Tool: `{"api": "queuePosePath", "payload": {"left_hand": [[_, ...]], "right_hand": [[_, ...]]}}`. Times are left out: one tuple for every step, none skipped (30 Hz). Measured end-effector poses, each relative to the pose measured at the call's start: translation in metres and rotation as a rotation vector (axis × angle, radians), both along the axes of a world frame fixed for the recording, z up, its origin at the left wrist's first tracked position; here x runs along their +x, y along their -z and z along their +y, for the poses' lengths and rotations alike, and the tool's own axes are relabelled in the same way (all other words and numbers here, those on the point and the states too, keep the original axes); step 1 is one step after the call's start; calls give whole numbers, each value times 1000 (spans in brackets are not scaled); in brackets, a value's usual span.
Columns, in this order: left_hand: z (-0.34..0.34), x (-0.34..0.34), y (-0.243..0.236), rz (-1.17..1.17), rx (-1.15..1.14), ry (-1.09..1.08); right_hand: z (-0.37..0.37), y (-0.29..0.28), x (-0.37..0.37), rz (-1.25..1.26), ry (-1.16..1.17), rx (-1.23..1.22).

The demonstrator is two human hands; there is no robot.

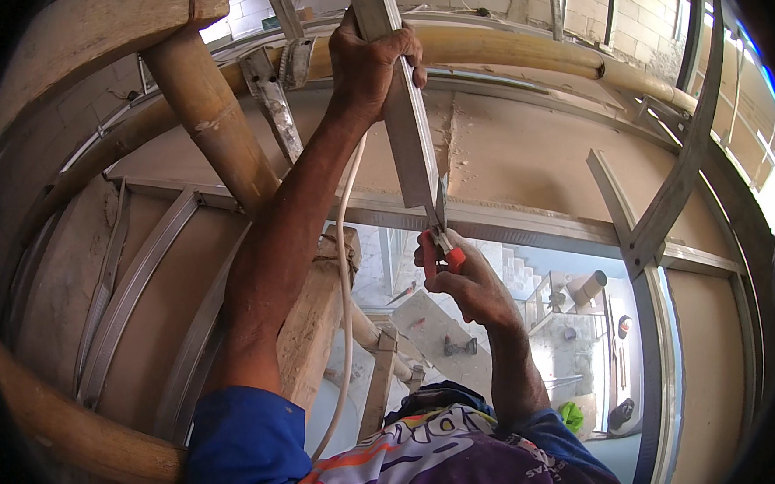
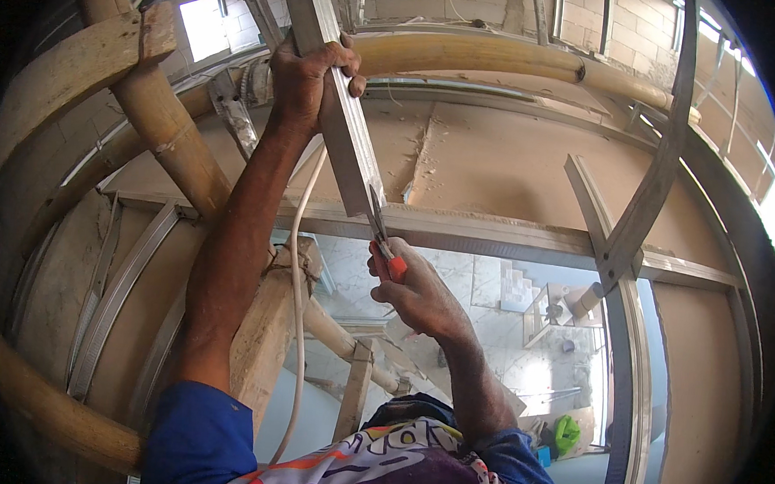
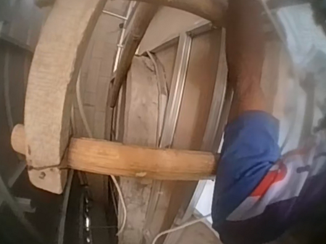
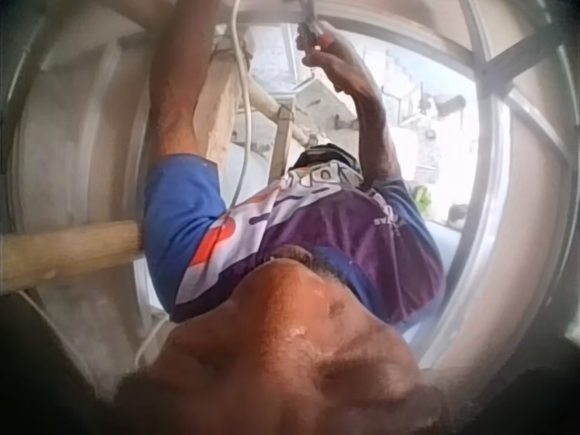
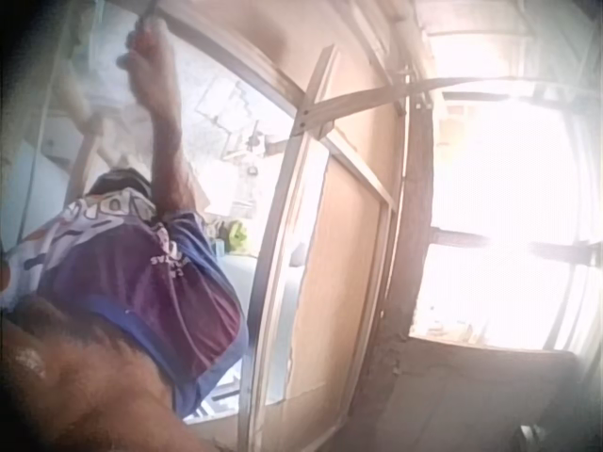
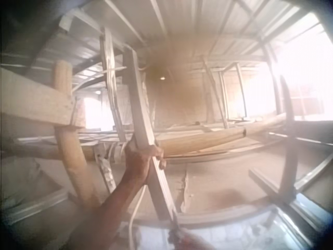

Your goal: The person uses shears to cut and notch a metal stud while working on a ceiling frame, then aligns it with other studs.

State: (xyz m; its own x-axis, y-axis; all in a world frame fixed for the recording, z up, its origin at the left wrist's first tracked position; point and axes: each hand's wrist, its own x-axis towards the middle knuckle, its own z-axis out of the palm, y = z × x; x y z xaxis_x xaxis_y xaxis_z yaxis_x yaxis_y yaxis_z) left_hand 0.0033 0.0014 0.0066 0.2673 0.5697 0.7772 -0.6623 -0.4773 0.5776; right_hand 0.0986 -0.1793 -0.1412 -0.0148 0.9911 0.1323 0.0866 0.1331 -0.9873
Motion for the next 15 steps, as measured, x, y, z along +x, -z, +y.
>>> {"api": "queuePosePath", "payload": {"left_hand": [[0,0,0,16,-1,-23],[1,0,1,32,-2,-47],[0,1,1,48,-2,-68],[-1,1,-1,37,2,-86],[-3,1,-3,26,5,-105],[-6,2,-4,17,7,-116],[-7,4,-4,30,13,-140],[-8,4,-5,43,18,-165],[-8,3,-6,55,24,-196],[-9,2,-6,54,40,-200],[-10,2,-7,52,56,-204],[-10,2,-8,50,73,-207],[-11,1,-8,62,80,-238],[-13,1,-9,74,86,-269],[-14,2,-10,85,95,-299]], "right_hand": [[-1,0,0,12,-7,-1],[-2,0,-1,24,-14,-2],[-2,3,0,14,-12,12],[-1,8,1,4,-11,25],[-1,10,2,-6,-11,39],[-2,10,1,16,5,35],[-3,9,-2,37,21,32],[-4,9,-4,58,38,28],[-3,10,-5,64,34,23],[-2,11,-6,70,30,18],[-1,11,-6,76,26,12],[-1,11,-6,64,34,10],[-1,11,-6,52,41,7],[-1,10,-6,41,49,5],[0,11,-6,50,53,9]]}}
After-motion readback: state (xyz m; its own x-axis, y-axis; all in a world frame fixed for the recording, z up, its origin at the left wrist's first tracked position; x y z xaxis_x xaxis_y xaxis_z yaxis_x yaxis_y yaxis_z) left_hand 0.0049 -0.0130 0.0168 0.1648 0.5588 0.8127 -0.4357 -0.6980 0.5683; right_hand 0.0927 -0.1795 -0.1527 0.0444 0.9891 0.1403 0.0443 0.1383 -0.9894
